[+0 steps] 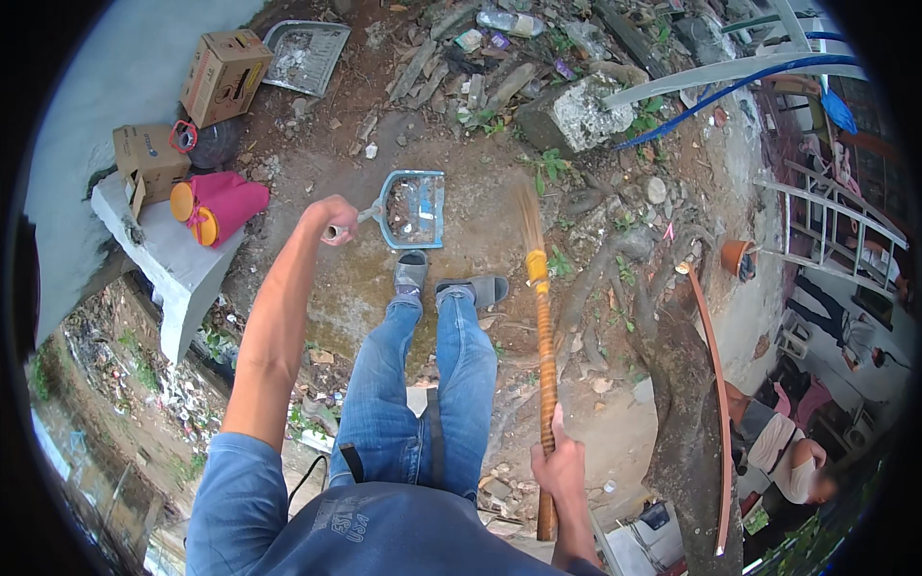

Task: Sweeping dirt and debris from an outdoor concrete and dirt area into a dustpan.

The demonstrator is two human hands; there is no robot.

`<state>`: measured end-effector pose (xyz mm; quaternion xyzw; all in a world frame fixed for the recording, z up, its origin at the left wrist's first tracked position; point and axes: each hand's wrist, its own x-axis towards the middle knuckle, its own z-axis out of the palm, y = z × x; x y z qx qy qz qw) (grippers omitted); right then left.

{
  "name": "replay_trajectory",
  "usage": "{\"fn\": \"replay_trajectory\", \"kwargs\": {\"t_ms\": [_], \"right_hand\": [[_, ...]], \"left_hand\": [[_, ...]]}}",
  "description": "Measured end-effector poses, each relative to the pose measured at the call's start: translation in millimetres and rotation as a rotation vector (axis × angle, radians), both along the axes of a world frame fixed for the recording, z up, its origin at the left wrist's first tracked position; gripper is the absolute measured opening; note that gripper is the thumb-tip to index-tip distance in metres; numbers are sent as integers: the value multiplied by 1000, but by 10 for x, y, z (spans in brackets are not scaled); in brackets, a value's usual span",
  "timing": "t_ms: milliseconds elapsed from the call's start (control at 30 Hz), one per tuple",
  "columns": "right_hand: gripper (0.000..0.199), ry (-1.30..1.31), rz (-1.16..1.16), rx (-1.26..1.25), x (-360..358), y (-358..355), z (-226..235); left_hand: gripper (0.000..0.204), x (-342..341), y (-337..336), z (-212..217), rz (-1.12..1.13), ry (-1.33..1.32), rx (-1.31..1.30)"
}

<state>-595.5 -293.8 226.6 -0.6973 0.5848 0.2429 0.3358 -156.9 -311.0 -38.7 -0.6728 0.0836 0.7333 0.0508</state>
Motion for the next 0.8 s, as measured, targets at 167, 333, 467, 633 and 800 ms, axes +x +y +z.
{"fn": "replay_trajectory", "kwargs": {"t_ms": [167,333,467,633,800], "right_hand": [[67,80,123,-45,158,-193,-421],[69,122,150,118,384,-190,-703],[71,146,220,213,505,-6,-642],[70,119,259,384,547,117,-319],[68,58,235,377,379,164,18]], "left_hand": [[8,161,317,7,263,-2,85],[16,188,509,-106,405,7,148],[7,160,352,-49,415,39,191],[12,225,359,-224,360,49,167],[11,232,413,-179,377,54,151]]}}
